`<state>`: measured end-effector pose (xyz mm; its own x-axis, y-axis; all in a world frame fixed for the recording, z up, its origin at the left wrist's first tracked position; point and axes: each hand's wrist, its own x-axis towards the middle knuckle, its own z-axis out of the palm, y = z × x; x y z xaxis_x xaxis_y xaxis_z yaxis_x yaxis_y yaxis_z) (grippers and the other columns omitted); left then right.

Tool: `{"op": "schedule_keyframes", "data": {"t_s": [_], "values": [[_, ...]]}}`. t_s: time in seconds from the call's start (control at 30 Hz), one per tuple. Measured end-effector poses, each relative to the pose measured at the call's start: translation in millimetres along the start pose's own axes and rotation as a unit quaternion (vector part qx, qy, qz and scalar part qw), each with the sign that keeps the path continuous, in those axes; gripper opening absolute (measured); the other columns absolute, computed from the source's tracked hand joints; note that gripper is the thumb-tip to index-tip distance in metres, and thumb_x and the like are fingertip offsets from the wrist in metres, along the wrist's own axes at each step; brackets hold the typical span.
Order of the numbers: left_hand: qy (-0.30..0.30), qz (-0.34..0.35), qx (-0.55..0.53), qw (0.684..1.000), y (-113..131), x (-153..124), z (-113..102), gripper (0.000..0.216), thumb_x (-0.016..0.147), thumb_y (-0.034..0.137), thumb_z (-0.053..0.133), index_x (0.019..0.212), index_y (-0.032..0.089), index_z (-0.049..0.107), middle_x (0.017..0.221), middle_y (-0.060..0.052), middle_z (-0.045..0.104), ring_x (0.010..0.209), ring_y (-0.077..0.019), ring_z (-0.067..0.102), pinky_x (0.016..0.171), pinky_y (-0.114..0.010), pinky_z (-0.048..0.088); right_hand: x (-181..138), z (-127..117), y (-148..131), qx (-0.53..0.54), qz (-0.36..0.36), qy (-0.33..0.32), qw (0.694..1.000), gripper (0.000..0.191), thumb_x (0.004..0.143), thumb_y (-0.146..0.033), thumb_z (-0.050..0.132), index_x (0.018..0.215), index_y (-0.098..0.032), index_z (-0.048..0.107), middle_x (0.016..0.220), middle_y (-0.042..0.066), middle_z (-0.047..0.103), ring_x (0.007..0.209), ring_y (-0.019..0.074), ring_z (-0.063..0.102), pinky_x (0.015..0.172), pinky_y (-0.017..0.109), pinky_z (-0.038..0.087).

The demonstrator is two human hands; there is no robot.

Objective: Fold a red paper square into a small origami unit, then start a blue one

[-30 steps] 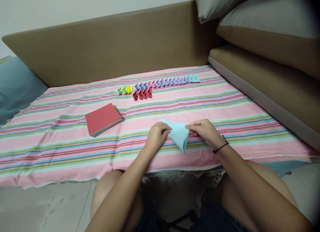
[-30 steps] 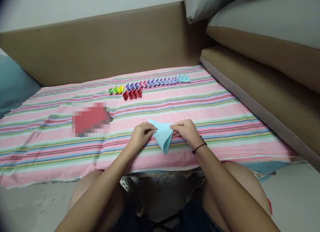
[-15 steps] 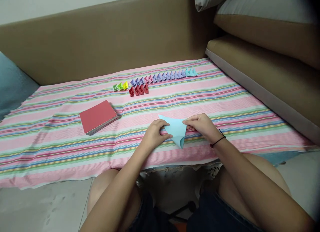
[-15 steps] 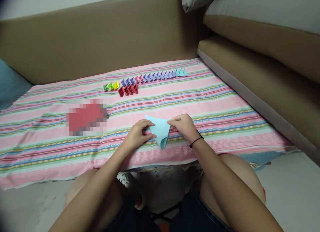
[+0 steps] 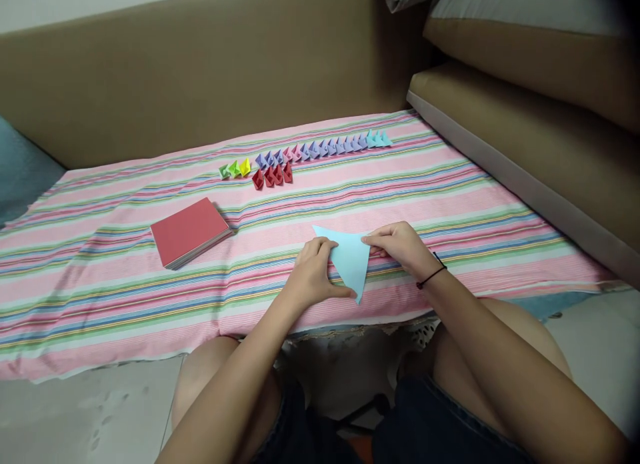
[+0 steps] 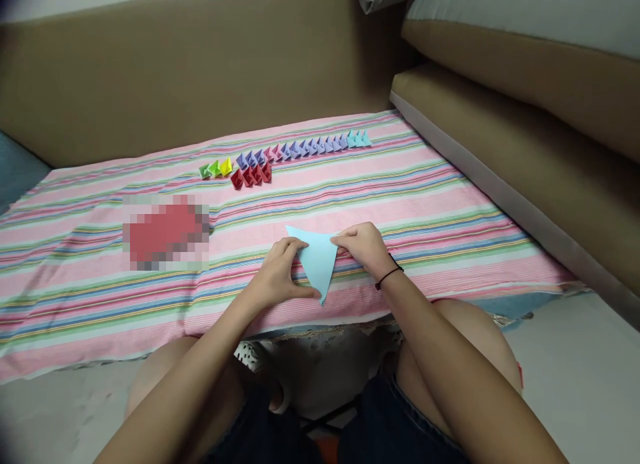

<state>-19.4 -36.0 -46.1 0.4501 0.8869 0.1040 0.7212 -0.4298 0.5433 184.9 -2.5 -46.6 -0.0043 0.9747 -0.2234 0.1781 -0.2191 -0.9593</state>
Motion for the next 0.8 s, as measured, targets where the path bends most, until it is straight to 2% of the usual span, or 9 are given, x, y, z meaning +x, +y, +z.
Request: {"op": "schedule_keyframes", "data": {"t_s": [0.33,0.5,0.57,0.63,0.67,0.73,0.8], "values": [[-0.001,0.002,0.035,0.999,16,-7,7,0.102,0.042,0.045,0.081,0.127,0.01,0.039,0.13,-0.021,0.04,0.122,-0.0368,0.037,0.103,-0.05,0.032,5,0,6,0.001,0.001,0.009,1.0,0.014,0.059,-0.026,0.073,0.054,-0.014,0.069,0.051,0.004,0.064,0.047,0.0113,0.054,0.043,0.021,0.039],[-0.008,0.0,0.06,0.998,20,-11,14,0.122,0.027,0.044,0.086,0.132,0.005,0.035,0.135,-0.027,0.035,0.128,-0.045,0.026,0.108,-0.059,0.017,4,1,4,0.022,0.004,0.009,1.0,0.014,0.057,-0.024,0.075,0.051,-0.013,0.068,0.049,0.003,0.063,0.046,0.0102,0.052,0.042,0.021,0.037],[-0.03,-0.003,0.025,0.999,18,-11,10,0.124,0.027,0.045,0.086,0.133,0.008,0.035,0.138,-0.027,0.031,0.131,-0.0453,0.022,0.108,-0.059,0.016,3,0,1,0.041,0.01,0.008,0.999,0.015,0.055,-0.024,0.076,0.05,-0.013,0.068,0.048,0.003,0.062,0.045,0.0099,0.052,0.041,0.021,0.037],[-0.049,0.004,-0.063,0.997,14,-9,1,0.117,0.034,0.05,0.085,0.134,0.015,0.036,0.142,-0.023,0.028,0.132,-0.0415,0.025,0.107,-0.056,0.024,1,-1,-3,0.066,0.014,0.01,0.998,0.017,0.053,-0.025,0.078,0.051,-0.012,0.067,0.048,0.003,0.062,0.044,0.0097,0.051,0.041,0.021,0.038],[-0.029,-0.007,-0.118,0.993,11,-7,-5,0.11,0.039,0.049,0.084,0.133,0.017,0.037,0.143,-0.021,0.029,0.133,-0.0384,0.027,0.107,-0.052,0.028,0,-1,-5,0.081,0.013,0.014,0.997,0.017,0.053,-0.026,0.079,0.052,-0.012,0.068,0.048,0.003,0.062,0.044,0.0094,0.051,0.041,0.021,0.038],[0.074,-0.072,-0.228,0.968,9,-2,-15,0.086,0.054,0.047,0.078,0.127,0.018,0.042,0.139,-0.018,0.037,0.129,-0.0324,0.036,0.104,-0.048,0.033,-3,-1,-10,0.117,0.002,0.027,0.993,0.019,0.054,-0.029,0.079,0.056,-0.012,0.069,0.052,0.003,0.063,0.046,0.0084,0.051,0.043,0.02,0.039],[0.15,-0.154,-0.354,0.91,10,2,-21,0.062,0.066,0.046,0.071,0.116,0.016,0.05,0.125,-0.016,0.052,0.117,-0.0274,0.05,0.098,-0.044,0.04,-6,2,-13,0.156,-0.018,0.042,0.987,0.021,0.057,-0.033,0.078,0.062,-0.013,0.07,0.057,0.002,0.063,0.05,0.0075,0.051,0.046,0.02,0.042]]}}
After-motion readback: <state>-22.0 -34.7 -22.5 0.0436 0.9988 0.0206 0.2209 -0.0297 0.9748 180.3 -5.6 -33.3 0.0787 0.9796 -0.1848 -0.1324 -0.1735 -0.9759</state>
